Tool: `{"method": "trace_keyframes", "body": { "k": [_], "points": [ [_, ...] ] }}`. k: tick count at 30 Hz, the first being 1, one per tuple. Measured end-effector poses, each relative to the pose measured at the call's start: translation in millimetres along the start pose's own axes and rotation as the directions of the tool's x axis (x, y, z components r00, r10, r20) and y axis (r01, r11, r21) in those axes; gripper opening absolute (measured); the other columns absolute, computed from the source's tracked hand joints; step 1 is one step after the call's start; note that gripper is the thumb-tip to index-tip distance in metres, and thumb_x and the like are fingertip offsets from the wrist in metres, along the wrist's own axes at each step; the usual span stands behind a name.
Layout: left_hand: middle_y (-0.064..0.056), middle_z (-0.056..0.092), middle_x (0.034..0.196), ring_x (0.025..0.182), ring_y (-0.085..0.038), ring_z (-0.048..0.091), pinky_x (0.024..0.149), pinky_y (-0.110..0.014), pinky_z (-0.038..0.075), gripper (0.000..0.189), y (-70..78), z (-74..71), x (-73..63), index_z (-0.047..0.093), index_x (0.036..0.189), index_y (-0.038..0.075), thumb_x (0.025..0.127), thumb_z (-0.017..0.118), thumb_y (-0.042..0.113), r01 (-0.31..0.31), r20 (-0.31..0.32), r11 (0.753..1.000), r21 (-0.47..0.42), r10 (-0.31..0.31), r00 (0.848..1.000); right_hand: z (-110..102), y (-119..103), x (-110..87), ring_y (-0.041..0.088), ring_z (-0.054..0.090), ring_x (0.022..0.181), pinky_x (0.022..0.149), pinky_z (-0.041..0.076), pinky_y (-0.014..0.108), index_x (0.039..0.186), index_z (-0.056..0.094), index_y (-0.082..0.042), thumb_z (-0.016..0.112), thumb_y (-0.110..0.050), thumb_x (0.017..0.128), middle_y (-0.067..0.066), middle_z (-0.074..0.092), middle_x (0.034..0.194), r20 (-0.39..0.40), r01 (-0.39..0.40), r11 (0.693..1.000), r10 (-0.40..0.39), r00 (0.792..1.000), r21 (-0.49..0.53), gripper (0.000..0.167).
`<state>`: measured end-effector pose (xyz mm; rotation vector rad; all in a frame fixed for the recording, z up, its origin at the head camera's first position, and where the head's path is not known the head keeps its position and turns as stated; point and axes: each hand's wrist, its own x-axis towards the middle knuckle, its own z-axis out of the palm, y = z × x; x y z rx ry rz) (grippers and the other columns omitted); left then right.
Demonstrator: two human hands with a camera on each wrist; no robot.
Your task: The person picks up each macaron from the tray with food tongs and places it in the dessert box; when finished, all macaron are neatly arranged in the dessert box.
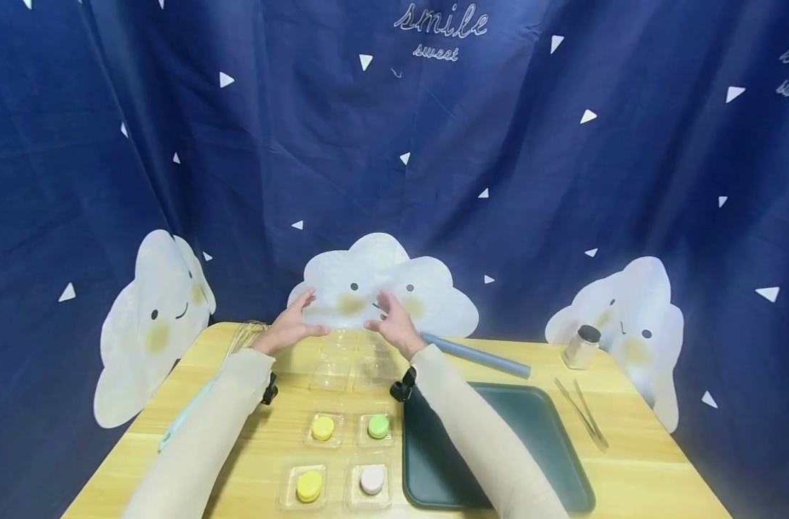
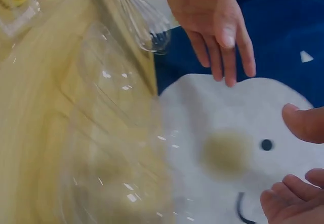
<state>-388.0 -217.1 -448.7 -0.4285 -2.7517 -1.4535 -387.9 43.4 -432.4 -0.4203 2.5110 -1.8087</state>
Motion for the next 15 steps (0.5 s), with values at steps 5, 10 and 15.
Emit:
{"method": "trace_keyframes", "body": {
  "k": [5, 10, 15],
  "points": [
    [-0.025, 0.025, 0.165, 0.155, -0.044, 0.021, 0.127, -0.059, 0.019, 0.102, -6.1, 6.4, 3.3, 0.01, 0.162, 0.004, 0.088, 0.076, 0.026, 0.012, 0.045, 1.0, 0.02, -0.013, 0.999, 26.4, 7.8, 10.1, 0.036, 0.038, 0.15, 0.124, 0.036, 0.046, 0.16, 0.026, -0.006, 0.073, 0.001, 0.085, 0.019, 0.038, 0.161, 0.044, -0.086, 0.996, 0.085, 0.995, 0.021, 0.088],
    [-0.024, 0.013, 0.169, 0.156, -0.044, 0.015, 0.128, -0.058, 0.019, 0.104, -11.6, 13.6, 3.3, 0.001, 0.162, 0.001, 0.091, 0.073, 0.026, 0.069, 0.163, 0.998, -0.012, -0.066, 0.984, 44.9, 15.0, 14.0, 0.037, 0.035, 0.151, 0.123, 0.036, 0.047, 0.16, 0.024, -0.004, 0.07, 0.004, 0.084, 0.022, 0.035, 0.162, 0.09, -0.146, 0.988, 0.142, 0.986, 0.043, 0.089],
    [-0.023, 0.006, 0.17, 0.157, -0.045, 0.01, 0.128, -0.059, 0.017, 0.105, -12.3, 17.2, -1.2, -0.004, 0.163, 0.004, 0.093, 0.071, 0.028, 0.133, 0.259, 0.991, -0.032, -0.12, 0.958, 53.5, 23.2, 11.6, 0.04, 0.033, 0.151, 0.125, 0.032, 0.049, 0.16, 0.02, -0.001, 0.069, 0.004, 0.086, 0.025, 0.031, 0.163, 0.107, -0.208, 0.976, 0.2, 0.974, 0.072, 0.089]
  ]
}}
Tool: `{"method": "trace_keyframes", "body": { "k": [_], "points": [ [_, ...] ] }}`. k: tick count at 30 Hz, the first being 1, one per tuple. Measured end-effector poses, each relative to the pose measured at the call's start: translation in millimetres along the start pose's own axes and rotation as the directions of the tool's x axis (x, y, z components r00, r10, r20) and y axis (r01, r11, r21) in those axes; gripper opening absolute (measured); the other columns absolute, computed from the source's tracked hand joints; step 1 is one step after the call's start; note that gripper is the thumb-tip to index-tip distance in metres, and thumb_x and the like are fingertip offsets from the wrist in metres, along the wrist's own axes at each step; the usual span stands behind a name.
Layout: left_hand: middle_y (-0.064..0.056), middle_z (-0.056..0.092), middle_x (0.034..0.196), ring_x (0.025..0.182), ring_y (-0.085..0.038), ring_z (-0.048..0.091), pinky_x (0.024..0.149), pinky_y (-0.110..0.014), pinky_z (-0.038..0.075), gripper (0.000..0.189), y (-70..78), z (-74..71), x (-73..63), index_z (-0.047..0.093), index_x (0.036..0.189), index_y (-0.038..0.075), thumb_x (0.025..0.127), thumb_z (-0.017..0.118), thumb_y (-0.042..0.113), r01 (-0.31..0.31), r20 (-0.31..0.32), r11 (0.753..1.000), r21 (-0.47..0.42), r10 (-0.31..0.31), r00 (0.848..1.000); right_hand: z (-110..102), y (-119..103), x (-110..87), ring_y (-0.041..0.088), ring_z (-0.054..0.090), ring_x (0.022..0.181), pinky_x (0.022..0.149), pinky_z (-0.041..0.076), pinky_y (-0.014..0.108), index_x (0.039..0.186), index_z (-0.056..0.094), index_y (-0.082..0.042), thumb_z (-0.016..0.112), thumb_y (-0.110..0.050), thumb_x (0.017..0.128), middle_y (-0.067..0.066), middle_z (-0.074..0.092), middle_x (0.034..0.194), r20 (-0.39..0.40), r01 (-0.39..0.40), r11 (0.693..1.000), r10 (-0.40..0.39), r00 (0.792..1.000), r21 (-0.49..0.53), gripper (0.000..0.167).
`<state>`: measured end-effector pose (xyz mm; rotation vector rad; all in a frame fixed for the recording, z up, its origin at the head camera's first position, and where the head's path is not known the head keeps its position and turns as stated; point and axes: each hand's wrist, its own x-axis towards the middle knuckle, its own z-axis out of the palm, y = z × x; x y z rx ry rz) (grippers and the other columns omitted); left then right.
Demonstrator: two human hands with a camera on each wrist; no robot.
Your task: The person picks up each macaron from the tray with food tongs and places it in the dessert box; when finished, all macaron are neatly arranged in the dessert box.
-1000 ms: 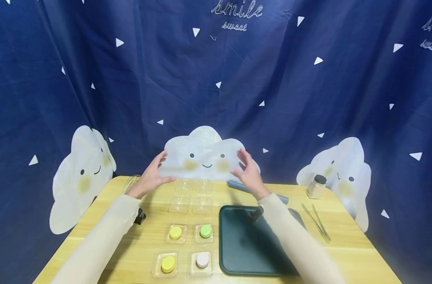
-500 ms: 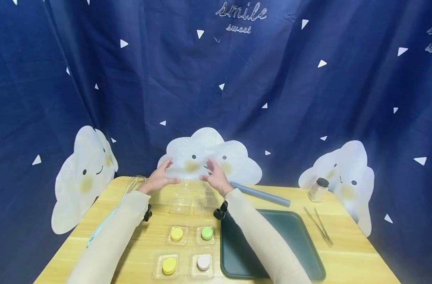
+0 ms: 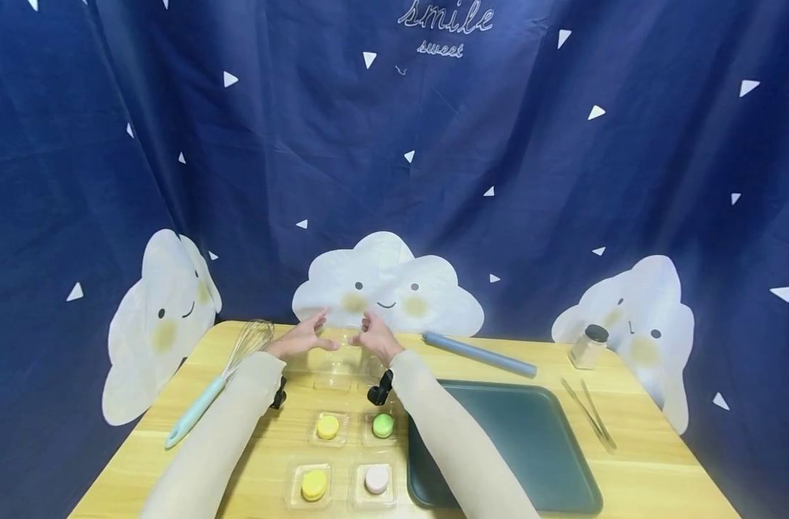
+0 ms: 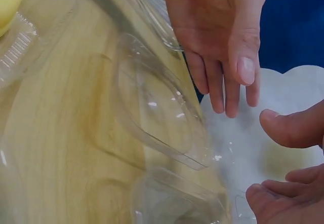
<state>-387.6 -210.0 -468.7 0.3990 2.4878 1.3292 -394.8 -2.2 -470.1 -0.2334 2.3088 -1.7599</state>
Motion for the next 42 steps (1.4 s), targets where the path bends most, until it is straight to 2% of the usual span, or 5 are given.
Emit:
{"method": "trace_keyframes", "body": {
  "k": [15, 22, 34, 38, 42],
  "points": [
    [-0.033, 0.01, 0.166, 0.154, -0.049, 0.015, 0.128, -0.057, 0.018, 0.103, -11.0, 4.0, 9.9, 0.003, 0.158, -0.011, 0.092, 0.071, 0.028, 0.006, 0.053, 1.0, 0.027, -0.008, 0.999, 3.9, 0.0, 0.7, 0.04, 0.041, 0.146, 0.123, 0.036, 0.049, 0.159, 0.026, -0.003, 0.073, 0.0, 0.084, 0.022, 0.04, 0.159, -0.097, -0.062, 0.996, 0.057, 0.994, -0.057, 0.088],
    [-0.038, 0.028, 0.158, 0.152, -0.049, 0.024, 0.126, -0.059, 0.024, 0.078, -12.8, 6.0, 10.5, 0.037, 0.144, -0.011, 0.089, 0.074, 0.03, -0.02, 0.031, 0.997, 0.078, 0.017, 0.999, 4.5, 2.3, 0.3, 0.042, 0.044, 0.143, 0.121, 0.038, 0.051, 0.157, 0.028, 0.001, 0.074, -0.004, 0.085, 0.024, 0.045, 0.155, -0.103, -0.087, 0.989, 0.074, 0.992, -0.12, 0.085],
    [-0.037, 0.031, 0.158, 0.151, -0.048, 0.027, 0.126, -0.057, 0.026, 0.095, -18.1, 8.2, 12.9, 0.024, 0.154, -0.012, 0.087, 0.076, 0.032, -0.007, 0.023, 0.998, 0.06, 0.006, 1.0, 7.6, 5.5, 1.6, 0.045, 0.042, 0.144, 0.121, 0.037, 0.055, 0.154, 0.033, 0.005, 0.073, -0.007, 0.088, 0.026, 0.044, 0.155, -0.081, -0.128, 0.978, 0.116, 0.99, -0.164, 0.078],
    [-0.031, 0.051, 0.135, 0.131, -0.04, 0.049, 0.114, -0.049, 0.041, 0.075, -17.2, 9.1, 13.9, 0.042, 0.137, -0.011, 0.086, 0.076, 0.031, -0.01, 0.01, 0.997, 0.078, 0.009, 1.0, 7.0, 6.9, 3.0, 0.044, 0.043, 0.143, 0.12, 0.038, 0.055, 0.154, 0.034, 0.005, 0.073, -0.01, 0.088, 0.026, 0.045, 0.154, -0.073, -0.134, 0.975, 0.123, 0.99, -0.175, 0.078],
    [-0.023, 0.053, 0.117, 0.11, -0.032, 0.05, 0.1, -0.041, 0.044, 0.063, -13.7, 10.8, 12.8, 0.045, 0.122, -0.013, 0.086, 0.076, 0.029, -0.027, -0.008, 0.996, 0.088, 0.027, 1.0, 5.9, 7.4, 5.3, 0.043, 0.043, 0.144, 0.121, 0.037, 0.053, 0.154, 0.033, 0.005, 0.072, -0.011, 0.089, 0.024, 0.045, 0.155, -0.055, -0.135, 0.978, 0.127, 0.99, -0.162, 0.078]
  ]
}}
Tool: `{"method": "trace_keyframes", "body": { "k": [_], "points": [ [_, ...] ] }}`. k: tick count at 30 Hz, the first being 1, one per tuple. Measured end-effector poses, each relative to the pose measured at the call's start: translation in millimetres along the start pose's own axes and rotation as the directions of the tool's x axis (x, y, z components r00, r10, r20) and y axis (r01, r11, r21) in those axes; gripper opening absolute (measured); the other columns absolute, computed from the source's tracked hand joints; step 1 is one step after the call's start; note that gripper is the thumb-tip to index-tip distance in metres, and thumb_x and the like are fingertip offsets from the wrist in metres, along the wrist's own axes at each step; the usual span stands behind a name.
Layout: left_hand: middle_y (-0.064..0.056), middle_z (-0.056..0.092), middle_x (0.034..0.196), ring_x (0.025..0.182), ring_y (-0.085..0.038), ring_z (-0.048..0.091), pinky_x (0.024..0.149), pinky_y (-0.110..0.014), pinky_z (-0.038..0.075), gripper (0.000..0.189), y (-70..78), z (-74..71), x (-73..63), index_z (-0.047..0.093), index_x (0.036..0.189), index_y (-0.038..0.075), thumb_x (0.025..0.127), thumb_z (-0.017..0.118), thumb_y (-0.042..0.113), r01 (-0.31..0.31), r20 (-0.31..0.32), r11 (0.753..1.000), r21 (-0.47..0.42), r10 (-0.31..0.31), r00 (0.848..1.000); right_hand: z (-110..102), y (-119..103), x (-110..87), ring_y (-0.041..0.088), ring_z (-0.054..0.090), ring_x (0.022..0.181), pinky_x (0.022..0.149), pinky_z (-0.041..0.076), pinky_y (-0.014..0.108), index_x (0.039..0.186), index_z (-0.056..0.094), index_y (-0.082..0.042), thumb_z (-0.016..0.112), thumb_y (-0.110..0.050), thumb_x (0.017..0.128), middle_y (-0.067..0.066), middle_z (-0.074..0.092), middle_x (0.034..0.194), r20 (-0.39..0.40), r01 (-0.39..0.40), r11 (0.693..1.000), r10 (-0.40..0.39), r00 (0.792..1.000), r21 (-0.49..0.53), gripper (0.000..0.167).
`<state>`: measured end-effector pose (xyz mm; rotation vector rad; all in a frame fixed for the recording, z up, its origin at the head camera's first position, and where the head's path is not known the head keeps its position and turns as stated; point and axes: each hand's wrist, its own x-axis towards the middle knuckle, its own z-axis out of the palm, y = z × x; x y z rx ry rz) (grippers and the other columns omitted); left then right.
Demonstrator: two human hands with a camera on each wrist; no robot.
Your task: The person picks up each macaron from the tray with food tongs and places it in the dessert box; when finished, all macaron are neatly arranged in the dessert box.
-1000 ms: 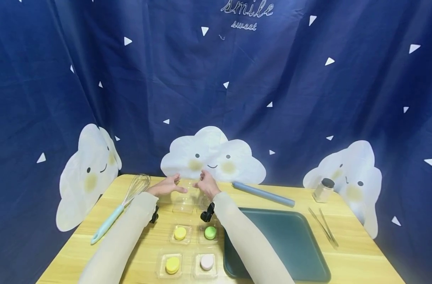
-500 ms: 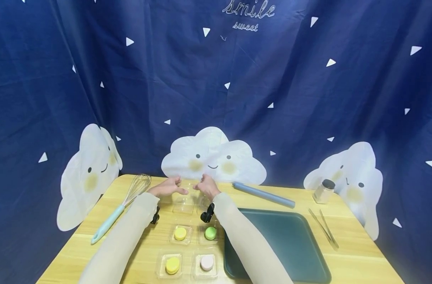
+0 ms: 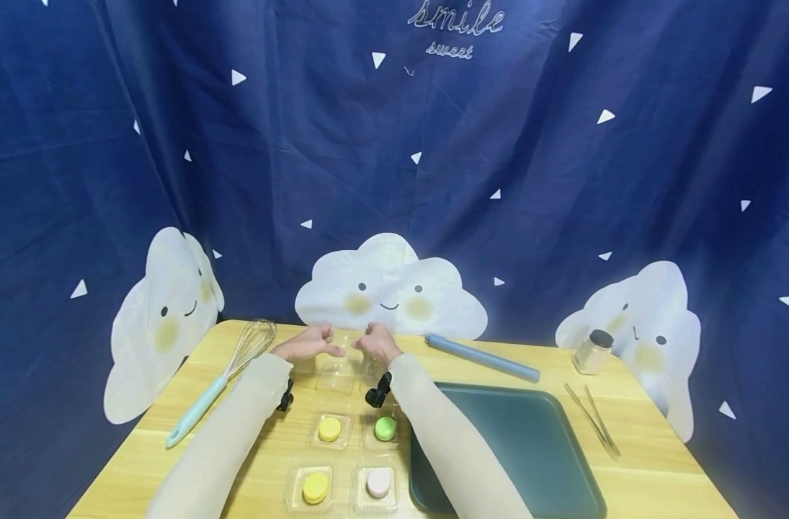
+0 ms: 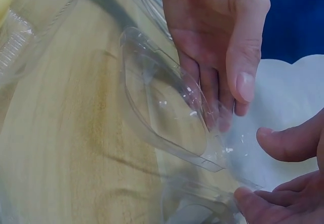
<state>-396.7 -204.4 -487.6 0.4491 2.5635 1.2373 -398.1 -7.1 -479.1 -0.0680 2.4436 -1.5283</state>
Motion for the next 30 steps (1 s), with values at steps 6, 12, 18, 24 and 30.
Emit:
{"method": "trace_keyframes", "body": {
  "k": [6, 12, 18, 24, 30],
  "points": [
    [-0.01, 0.039, 0.087, 0.082, -0.021, 0.038, 0.077, -0.032, 0.035, 0.05, 4.0, 2.2, 0.5, 0.041, 0.098, -0.009, 0.086, 0.077, 0.024, -0.021, -0.011, 1.0, -0.019, 0.021, 1.0, -1.9, -1.2, -0.4, 0.043, 0.038, 0.147, 0.124, 0.033, 0.053, 0.157, 0.028, 0.004, 0.069, -0.01, 0.09, 0.023, 0.039, 0.159, 0.036, 0.014, 0.998, -0.016, 0.999, 0.059, 0.079],
    [-0.032, 0.042, 0.152, 0.145, -0.043, 0.04, 0.124, -0.05, 0.032, 0.075, 6.6, 1.9, 0.8, 0.034, 0.148, -0.012, 0.092, 0.07, 0.023, -0.013, 0.012, 0.995, -0.096, 0.014, 1.0, -3.3, -0.2, 0.1, 0.042, 0.036, 0.149, 0.125, 0.031, 0.051, 0.158, 0.023, 0.003, 0.061, -0.004, 0.093, 0.024, 0.031, 0.163, 0.056, 0.063, 0.987, -0.072, 0.996, 0.147, 0.077],
    [-0.026, 0.02, 0.166, 0.154, -0.041, 0.023, 0.128, -0.052, 0.019, 0.087, 14.5, 0.8, -0.6, 0.019, 0.159, -0.004, 0.095, 0.069, 0.028, -0.018, -0.035, 0.993, -0.115, 0.014, 0.999, -4.1, -2.2, 0.6, 0.039, 0.047, 0.142, 0.115, 0.046, 0.046, 0.159, 0.027, -0.002, 0.062, 0.005, 0.089, 0.025, 0.039, 0.159, 0.006, 0.131, 0.97, -0.135, 0.991, 0.205, 0.079],
    [-0.023, 0.018, 0.168, 0.154, -0.039, 0.025, 0.128, -0.049, 0.022, 0.092, 26.4, 0.7, -5.7, 0.013, 0.16, -0.003, 0.095, 0.07, 0.03, -0.029, -0.064, 0.979, -0.2, 0.016, 0.998, -6.3, -8.1, -1.1, 0.038, 0.052, 0.138, 0.103, 0.056, 0.043, 0.156, 0.037, -0.009, 0.071, 0.007, 0.081, 0.018, 0.042, 0.159, -0.099, 0.22, 0.959, -0.205, 0.974, 0.177, 0.084],
    [-0.024, 0.022, 0.166, 0.153, -0.038, 0.028, 0.128, -0.047, 0.024, 0.092, 36.2, -0.3, -9.7, 0.015, 0.16, -0.004, 0.094, 0.071, 0.029, -0.046, -0.088, 0.971, -0.234, 0.026, 0.996, -11.9, -11.0, -1.1, 0.036, 0.054, 0.136, 0.1, 0.058, 0.041, 0.155, 0.039, -0.01, 0.075, 0.006, 0.08, 0.013, 0.044, 0.158, -0.149, 0.24, 0.955, -0.215, 0.965, 0.174, 0.085]
  ]
}}
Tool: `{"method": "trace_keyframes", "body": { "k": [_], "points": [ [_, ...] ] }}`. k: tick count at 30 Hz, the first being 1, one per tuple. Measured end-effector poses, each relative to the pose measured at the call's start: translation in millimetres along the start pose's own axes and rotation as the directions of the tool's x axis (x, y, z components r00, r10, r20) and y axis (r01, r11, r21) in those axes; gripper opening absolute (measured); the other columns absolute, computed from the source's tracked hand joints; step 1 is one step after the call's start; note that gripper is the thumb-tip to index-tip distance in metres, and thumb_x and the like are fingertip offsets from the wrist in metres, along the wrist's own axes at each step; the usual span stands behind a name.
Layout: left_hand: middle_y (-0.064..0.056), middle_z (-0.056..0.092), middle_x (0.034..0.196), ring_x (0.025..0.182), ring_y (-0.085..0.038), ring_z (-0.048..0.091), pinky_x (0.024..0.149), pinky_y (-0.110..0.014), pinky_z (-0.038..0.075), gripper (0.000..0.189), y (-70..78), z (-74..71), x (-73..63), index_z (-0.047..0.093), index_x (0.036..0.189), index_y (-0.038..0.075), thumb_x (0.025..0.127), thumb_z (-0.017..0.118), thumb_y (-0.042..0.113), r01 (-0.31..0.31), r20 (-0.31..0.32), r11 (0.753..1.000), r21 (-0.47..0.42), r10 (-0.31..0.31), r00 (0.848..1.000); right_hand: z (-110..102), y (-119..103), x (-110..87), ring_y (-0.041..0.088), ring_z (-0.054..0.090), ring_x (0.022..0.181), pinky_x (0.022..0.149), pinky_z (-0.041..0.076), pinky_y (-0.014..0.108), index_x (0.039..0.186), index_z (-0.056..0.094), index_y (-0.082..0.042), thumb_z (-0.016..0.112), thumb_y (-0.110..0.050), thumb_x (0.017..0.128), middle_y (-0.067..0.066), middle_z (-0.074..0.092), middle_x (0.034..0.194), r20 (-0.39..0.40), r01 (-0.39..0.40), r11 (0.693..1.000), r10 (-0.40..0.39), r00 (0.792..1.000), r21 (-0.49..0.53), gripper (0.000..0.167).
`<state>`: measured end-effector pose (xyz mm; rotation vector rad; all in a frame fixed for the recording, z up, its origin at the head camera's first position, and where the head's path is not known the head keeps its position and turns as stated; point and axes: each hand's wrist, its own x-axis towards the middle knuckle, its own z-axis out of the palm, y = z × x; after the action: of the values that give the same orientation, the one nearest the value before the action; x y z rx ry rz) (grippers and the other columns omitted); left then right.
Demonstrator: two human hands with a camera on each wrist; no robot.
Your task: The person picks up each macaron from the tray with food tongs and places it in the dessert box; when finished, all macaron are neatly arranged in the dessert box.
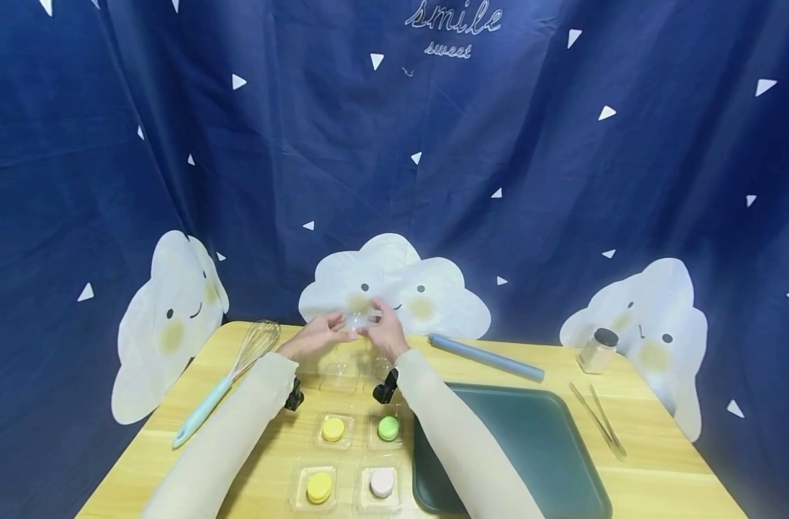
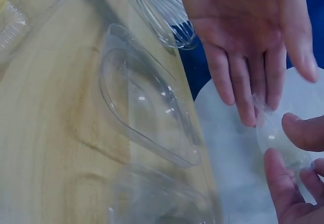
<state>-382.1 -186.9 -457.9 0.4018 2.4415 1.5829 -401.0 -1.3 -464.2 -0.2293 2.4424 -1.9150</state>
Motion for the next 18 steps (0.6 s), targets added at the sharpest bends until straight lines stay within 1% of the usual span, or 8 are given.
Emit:
{"method": "trace_keyframes", "body": {
  "k": [3, 8, 12, 14, 18],
  "points": [
    [-0.026, 0.023, 0.165, 0.153, -0.038, 0.028, 0.128, -0.046, 0.024, 0.092, 3.0, 0.8, -0.1, 0.016, 0.159, -0.006, 0.094, 0.071, 0.03, -0.015, -0.012, 1.0, -0.025, 0.015, 1.0, -2.8, -2.3, 0.0, 0.035, 0.055, 0.135, 0.099, 0.059, 0.04, 0.155, 0.04, -0.01, 0.075, 0.006, 0.08, 0.012, 0.043, 0.159, -0.01, 0.014, 1.0, -0.014, 1.0, -0.013, 0.085],
    [-0.025, 0.026, 0.165, 0.153, -0.036, 0.03, 0.127, -0.045, 0.026, 0.092, 6.9, -0.2, -0.2, 0.017, 0.159, -0.006, 0.094, 0.071, 0.033, -0.017, -0.041, 0.999, -0.051, 0.015, 0.999, -7.1, -5.5, 0.0, 0.033, 0.057, 0.132, 0.098, 0.059, 0.037, 0.156, 0.038, -0.009, 0.077, 0.001, 0.081, 0.014, 0.044, 0.158, 0.015, 0.037, 0.995, -0.036, 0.999, -0.095, 0.085],
    [-0.025, 0.025, 0.165, 0.152, -0.037, 0.03, 0.127, -0.046, 0.026, 0.092, 9.7, -0.4, 0.1, 0.017, 0.159, -0.006, 0.095, 0.069, 0.034, -0.031, -0.037, 0.999, -0.032, 0.03, 0.999, -11.2, -6.4, -1.5, 0.033, 0.058, 0.13, 0.099, 0.058, 0.039, 0.155, 0.039, -0.008, 0.08, -0.007, 0.082, 0.013, 0.046, 0.156, 0.032, 0.06, 0.986, -0.056, 0.998, -0.154, 0.084],
    [-0.024, 0.025, 0.165, 0.152, -0.037, 0.031, 0.127, -0.047, 0.026, 0.09, 12.3, 0.0, -0.4, 0.017, 0.159, -0.006, 0.096, 0.069, 0.033, -0.037, -0.04, 0.999, -0.033, 0.036, 0.999, -13.0, -6.7, -2.8, 0.032, 0.059, 0.129, 0.1, 0.057, 0.04, 0.155, 0.039, -0.008, 0.08, -0.009, 0.081, 0.012, 0.049, 0.154, 0.041, 0.071, 0.984, -0.065, 0.997, -0.166, 0.084],
    [-0.024, 0.026, 0.165, 0.151, -0.038, 0.033, 0.127, -0.048, 0.026, 0.084, 18.1, 0.3, -2.0, 0.019, 0.158, -0.006, 0.098, 0.065, 0.029, -0.053, -0.05, 0.998, -0.026, 0.051, 0.997, -16.2, -7.4, -6.4, 0.03, 0.059, 0.128, 0.101, 0.056, 0.042, 0.154, 0.041, -0.011, 0.083, -0.02, 0.082, 0.009, 0.054, 0.15, 0.041, 0.078, 0.98, -0.072, 0.997, -0.18, 0.084]
  ]
}}
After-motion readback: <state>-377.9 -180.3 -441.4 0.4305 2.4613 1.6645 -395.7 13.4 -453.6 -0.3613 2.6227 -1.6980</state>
